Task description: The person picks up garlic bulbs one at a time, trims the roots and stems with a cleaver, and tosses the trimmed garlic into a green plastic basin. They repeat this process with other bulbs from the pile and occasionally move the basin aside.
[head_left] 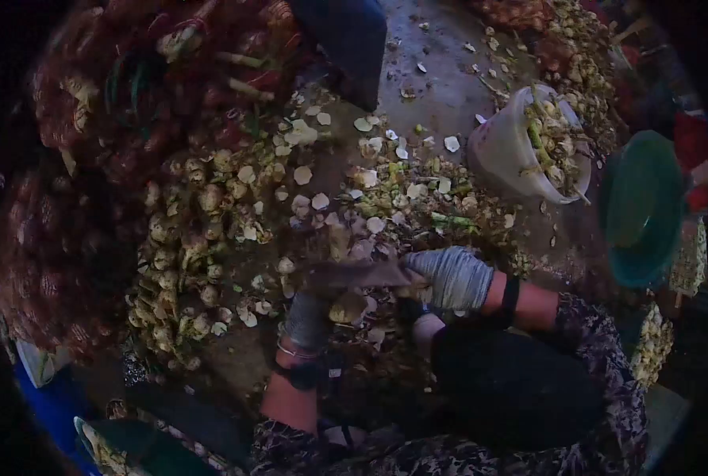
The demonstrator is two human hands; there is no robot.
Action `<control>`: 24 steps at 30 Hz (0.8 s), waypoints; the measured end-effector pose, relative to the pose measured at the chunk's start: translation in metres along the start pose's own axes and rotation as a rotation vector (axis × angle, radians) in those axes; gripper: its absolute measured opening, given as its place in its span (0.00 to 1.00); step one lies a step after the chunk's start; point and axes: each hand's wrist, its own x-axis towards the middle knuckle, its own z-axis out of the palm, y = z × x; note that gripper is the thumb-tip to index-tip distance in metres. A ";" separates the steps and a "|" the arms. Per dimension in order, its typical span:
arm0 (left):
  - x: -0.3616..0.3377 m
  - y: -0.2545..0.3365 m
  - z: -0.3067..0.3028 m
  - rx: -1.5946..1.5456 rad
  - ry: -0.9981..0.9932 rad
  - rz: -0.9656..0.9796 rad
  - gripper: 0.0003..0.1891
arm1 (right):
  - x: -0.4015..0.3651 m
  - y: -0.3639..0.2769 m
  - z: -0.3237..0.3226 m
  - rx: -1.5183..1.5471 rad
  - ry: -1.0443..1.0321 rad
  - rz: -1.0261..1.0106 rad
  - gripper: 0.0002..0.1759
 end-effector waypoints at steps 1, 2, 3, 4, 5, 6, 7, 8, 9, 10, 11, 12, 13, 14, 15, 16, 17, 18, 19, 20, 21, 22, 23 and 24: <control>0.004 0.005 -0.001 0.033 -0.107 0.049 0.17 | -0.001 -0.005 -0.004 0.002 0.005 0.001 0.19; 0.005 0.008 -0.003 0.067 -0.215 0.094 0.18 | -0.001 -0.011 -0.007 0.009 0.012 -0.053 0.18; 0.005 -0.010 -0.006 0.071 -0.222 0.091 0.18 | 0.000 -0.014 -0.008 0.018 0.020 -0.108 0.16; 0.004 -0.044 -0.009 -0.112 -0.211 -0.142 0.19 | 0.001 -0.015 -0.006 0.025 0.024 -0.106 0.16; 0.003 -0.064 -0.011 -0.295 -0.192 -0.375 0.20 | 0.003 -0.014 -0.005 0.007 0.065 -0.164 0.15; 0.003 -0.033 -0.004 -0.290 -0.194 -0.376 0.20 | 0.004 -0.013 -0.004 -0.014 0.106 -0.225 0.14; -0.002 0.003 0.003 -0.102 -0.157 -0.151 0.21 | 0.006 -0.005 -0.001 -0.013 0.113 -0.227 0.14; -0.003 0.031 0.007 0.087 -0.111 0.079 0.22 | 0.010 0.011 0.004 -0.053 0.113 -0.074 0.14; -0.006 0.037 0.003 0.096 -0.091 0.092 0.22 | 0.017 0.029 0.008 -0.099 0.109 0.065 0.14; -0.013 0.038 -0.002 0.370 -0.163 0.193 0.24 | 0.019 0.050 0.016 -0.034 0.118 0.138 0.17; -0.017 0.040 -0.003 0.638 -0.254 0.285 0.26 | 0.018 0.047 0.011 -0.030 0.123 0.143 0.17; -0.017 0.052 0.001 0.471 -0.287 0.007 0.27 | 0.014 0.039 0.005 0.092 0.136 0.172 0.18; -0.022 0.050 0.001 0.473 -0.289 -0.015 0.27 | 0.011 0.033 0.007 0.218 0.146 0.198 0.20; -0.020 0.046 0.001 0.614 -0.300 0.082 0.26 | 0.014 0.036 0.013 0.210 0.200 -0.189 0.25; -0.017 0.048 0.003 0.753 -0.307 0.184 0.26 | 0.017 0.019 0.009 0.211 0.207 -0.190 0.25; -0.015 0.051 0.006 0.755 -0.308 0.186 0.26 | 0.022 -0.001 0.006 0.299 0.189 -0.122 0.27; -0.013 0.060 0.011 0.520 -0.258 0.075 0.28 | 0.024 -0.015 0.003 0.385 0.170 -0.053 0.29; -0.012 0.067 0.014 0.285 -0.205 -0.038 0.30 | 0.029 -0.013 0.005 0.386 0.170 -0.054 0.29; -0.012 0.071 0.015 0.287 -0.199 -0.038 0.30 | 0.038 -0.005 0.008 0.473 0.159 -0.077 0.30; -0.012 0.075 0.014 0.255 -0.181 -0.011 0.30 | 0.048 0.002 0.013 0.558 0.145 -0.105 0.31; -0.012 0.078 0.013 0.223 -0.162 0.015 0.29 | 0.050 0.008 0.016 0.557 0.139 -0.114 0.31; -0.012 0.081 0.013 0.192 -0.146 0.040 0.29 | 0.050 0.016 0.020 0.593 0.141 -0.125 0.30; -0.014 0.082 0.012 0.160 -0.132 0.062 0.29 | 0.052 0.024 0.026 0.631 0.142 -0.133 0.29; -0.015 0.084 0.011 0.128 -0.119 0.084 0.29 | 0.064 0.023 0.035 1.041 -0.033 0.197 0.27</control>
